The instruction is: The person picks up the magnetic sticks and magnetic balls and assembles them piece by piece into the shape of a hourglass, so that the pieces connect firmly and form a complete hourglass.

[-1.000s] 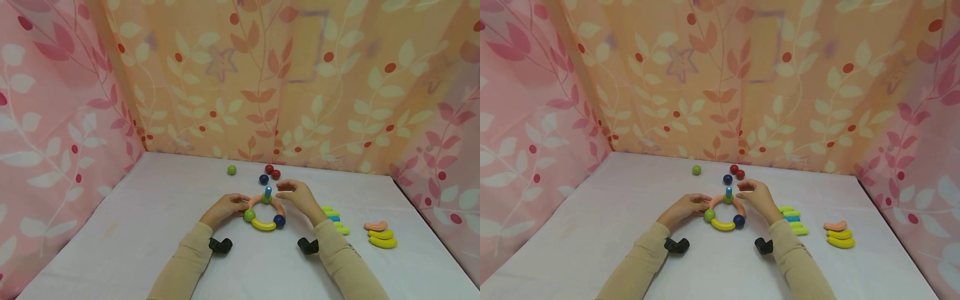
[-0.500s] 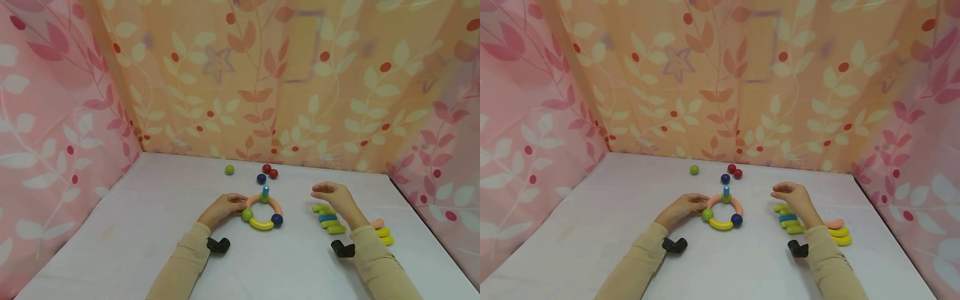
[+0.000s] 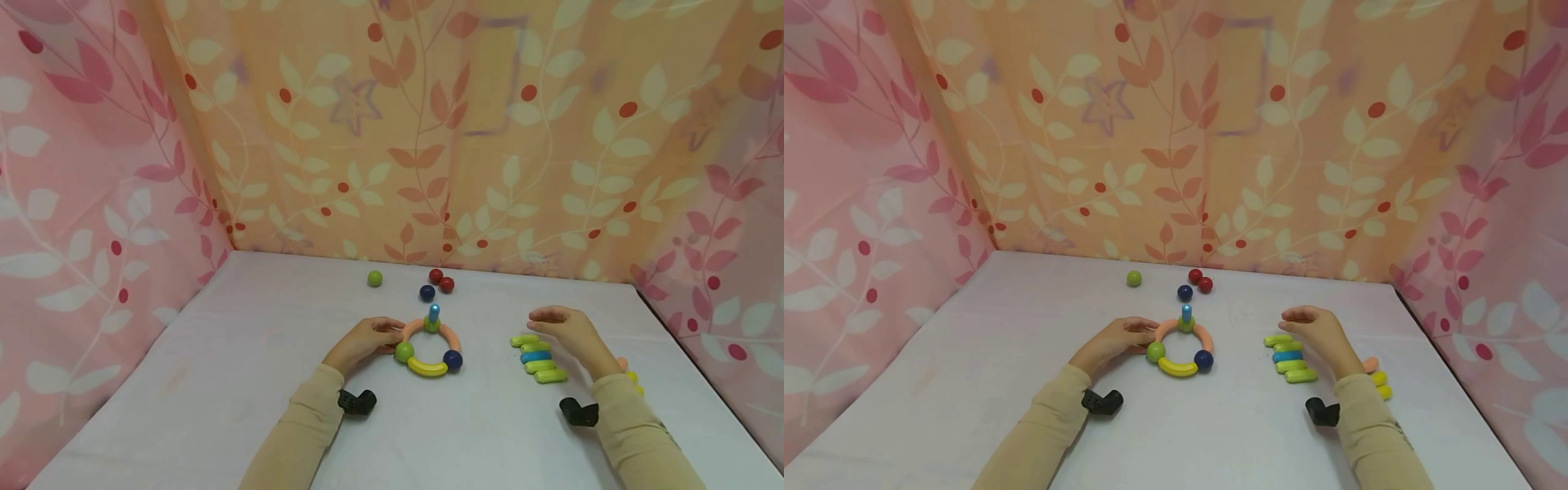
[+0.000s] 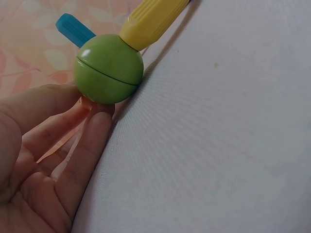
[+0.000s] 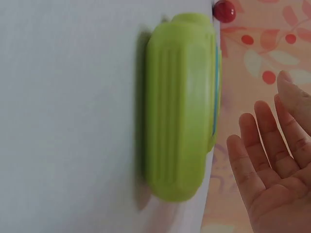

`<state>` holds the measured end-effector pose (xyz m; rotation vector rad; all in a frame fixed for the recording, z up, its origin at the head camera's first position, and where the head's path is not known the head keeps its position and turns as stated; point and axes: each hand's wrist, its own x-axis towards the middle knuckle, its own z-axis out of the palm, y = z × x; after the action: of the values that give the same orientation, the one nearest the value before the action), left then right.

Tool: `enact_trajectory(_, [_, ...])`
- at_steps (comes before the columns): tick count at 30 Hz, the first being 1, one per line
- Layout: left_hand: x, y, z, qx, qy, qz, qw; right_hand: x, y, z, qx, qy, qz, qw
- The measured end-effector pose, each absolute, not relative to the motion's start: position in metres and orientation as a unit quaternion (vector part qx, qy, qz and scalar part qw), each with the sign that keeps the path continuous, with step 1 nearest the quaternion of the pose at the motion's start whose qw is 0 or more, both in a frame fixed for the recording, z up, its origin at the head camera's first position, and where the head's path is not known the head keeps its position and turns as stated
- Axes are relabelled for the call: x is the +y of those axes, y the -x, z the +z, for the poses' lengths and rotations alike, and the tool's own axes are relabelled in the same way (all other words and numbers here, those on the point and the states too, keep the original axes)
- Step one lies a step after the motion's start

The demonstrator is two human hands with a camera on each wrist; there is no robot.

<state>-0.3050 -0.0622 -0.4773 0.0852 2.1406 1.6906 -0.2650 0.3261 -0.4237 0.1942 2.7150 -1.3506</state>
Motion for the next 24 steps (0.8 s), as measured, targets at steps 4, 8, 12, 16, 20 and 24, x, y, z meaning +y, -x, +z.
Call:
enact_trajectory(4, [-0.062,0.304,-0.477,0.767,-0.032,0.608,0.205,0.334,0.267,-0.429,0.898,-0.070,-0.429,0.067])
enact_trajectory(8, [-0.062,0.304,-0.477,0.767,-0.029,0.607,0.204,0.339,0.270,-0.434,0.899,-0.075,-0.422,0.090])
enact_trajectory(12, [-0.062,0.306,-0.478,0.767,-0.027,0.608,0.203,0.344,0.272,-0.438,0.899,-0.065,-0.421,0.100])
enact_trajectory(16, [-0.062,0.307,-0.479,0.768,-0.031,0.607,0.203,0.348,0.272,-0.440,0.899,-0.052,-0.423,0.106])
enact_trajectory(20, [-0.063,0.306,-0.479,0.769,-0.033,0.605,0.201,0.348,0.273,-0.439,0.901,-0.041,-0.417,0.114])
enact_trajectory(24, [-0.063,0.306,-0.479,0.771,-0.031,0.603,0.202,0.345,0.275,-0.439,0.906,-0.046,-0.403,0.122])
